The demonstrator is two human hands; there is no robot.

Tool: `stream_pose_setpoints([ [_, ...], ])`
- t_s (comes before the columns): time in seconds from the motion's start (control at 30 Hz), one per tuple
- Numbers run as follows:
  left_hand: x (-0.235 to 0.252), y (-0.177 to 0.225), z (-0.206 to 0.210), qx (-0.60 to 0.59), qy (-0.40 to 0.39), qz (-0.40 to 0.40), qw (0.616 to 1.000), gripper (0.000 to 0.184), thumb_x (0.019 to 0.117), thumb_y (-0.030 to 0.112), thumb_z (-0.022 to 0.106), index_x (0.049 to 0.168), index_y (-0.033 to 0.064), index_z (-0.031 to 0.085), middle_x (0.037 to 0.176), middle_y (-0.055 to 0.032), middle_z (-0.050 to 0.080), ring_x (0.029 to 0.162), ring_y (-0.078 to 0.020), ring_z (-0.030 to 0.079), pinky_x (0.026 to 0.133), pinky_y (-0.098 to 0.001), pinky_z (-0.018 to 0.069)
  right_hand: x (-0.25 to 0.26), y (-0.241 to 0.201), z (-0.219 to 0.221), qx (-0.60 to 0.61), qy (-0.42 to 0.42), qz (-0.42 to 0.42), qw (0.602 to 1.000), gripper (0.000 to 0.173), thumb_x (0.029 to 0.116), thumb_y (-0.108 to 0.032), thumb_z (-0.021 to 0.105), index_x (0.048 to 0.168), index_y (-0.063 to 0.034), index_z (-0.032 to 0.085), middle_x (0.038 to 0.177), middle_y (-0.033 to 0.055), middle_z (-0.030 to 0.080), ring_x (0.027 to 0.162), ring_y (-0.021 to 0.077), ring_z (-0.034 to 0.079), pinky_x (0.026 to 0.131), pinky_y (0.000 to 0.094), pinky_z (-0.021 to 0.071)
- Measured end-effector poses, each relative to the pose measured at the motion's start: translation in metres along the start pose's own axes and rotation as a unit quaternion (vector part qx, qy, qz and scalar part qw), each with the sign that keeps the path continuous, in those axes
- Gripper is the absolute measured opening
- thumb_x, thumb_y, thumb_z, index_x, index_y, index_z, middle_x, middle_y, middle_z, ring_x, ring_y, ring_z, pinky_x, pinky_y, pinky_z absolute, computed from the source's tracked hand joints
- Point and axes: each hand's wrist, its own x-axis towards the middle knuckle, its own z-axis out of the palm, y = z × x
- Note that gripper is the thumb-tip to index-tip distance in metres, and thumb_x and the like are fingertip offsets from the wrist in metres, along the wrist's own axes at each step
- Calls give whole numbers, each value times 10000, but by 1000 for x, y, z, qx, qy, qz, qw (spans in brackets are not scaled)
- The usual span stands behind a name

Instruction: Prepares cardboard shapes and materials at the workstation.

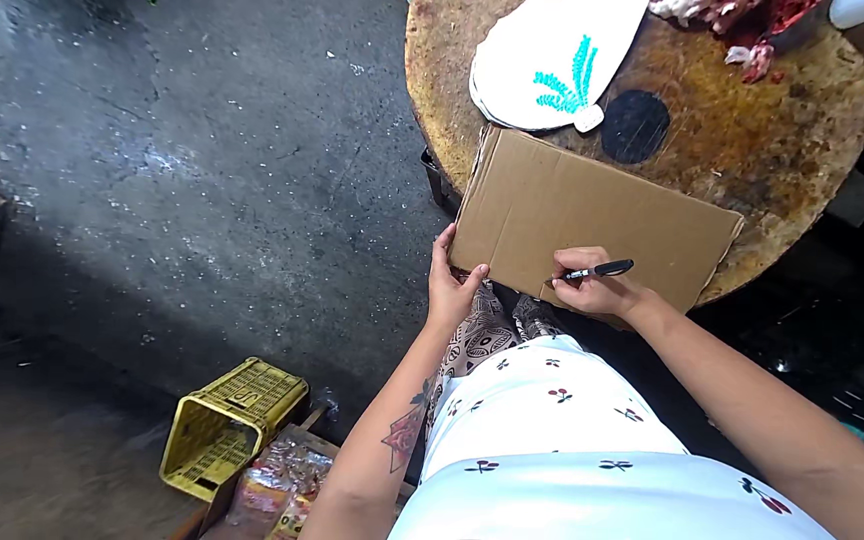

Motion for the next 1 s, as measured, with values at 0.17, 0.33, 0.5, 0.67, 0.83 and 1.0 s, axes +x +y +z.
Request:
stream_pose_setpoints([
  [0.17, 0, 1, 0, 3, 2, -8, 1000, 876, 857, -22, 773, 1573, 193, 317, 1550, -71, 446, 1079, -191, 690, 851, -374, 623, 3, -1, -3, -40, -40, -24, 998, 139, 813, -125, 606, 684, -80, 578, 635, 14, 539, 597, 97, 543, 518, 268, 444],
  [0.33, 3, 8, -7, 37, -15, -17, 999, 849, 843, -11, 793, 1543, 171, 348, 1491, -87, 510, 1012, -202, 714, 816, -398, 636, 9, -3, -8, -49, -86, -30, 995, 147, 829, -141, 607, 697, -79, 596, 648, 24, 557, 635, 133, 580, 550, 319, 476],
  [0.5, 8, 12, -14, 74, -32, -29, 996, 847, 821, 17, 829, 1510, 155, 357, 1358, -138, 577, 1020, -230, 705, 813, -415, 632, 13, -4, -10, -43, -102, 1, 994, 123, 820, -135, 612, 707, -87, 598, 649, 12, 555, 610, 108, 559, 527, 301, 456],
  [0.67, 10, 10, -12, 97, -47, -5, 994, 928, 852, 35, 803, 1593, 231, 280, 1541, -78, 466, 1137, -212, 668, 843, -418, 618, 16, -7, -12, -53, -118, -3, 992, 101, 813, -129, 610, 720, -91, 598, 653, 11, 558, 609, 107, 559, 524, 297, 456],
  [0.83, 12, 13, -11, 82, -50, -7, 995, 919, 842, -5, 793, 1595, 163, 295, 1603, -79, 400, 1242, -210, 618, 941, -415, 584, 20, -10, -18, -1, -109, 35, 993, 61, 827, -111, 605, 807, -85, 656, 705, -2, 617, 623, 63, 582, 554, 251, 489],
  [1.0, 12, 7, -10, 97, -50, 24, 994, 931, 850, 27, 779, 1610, 193, 268, 1651, -44, 326, 1292, -195, 579, 918, -407, 587, 15, -7, -16, 36, -74, 20, 996, 132, 843, -102, 584, 885, -58, 702, 794, 8, 660, 707, 38, 607, 639, 202, 520],
])
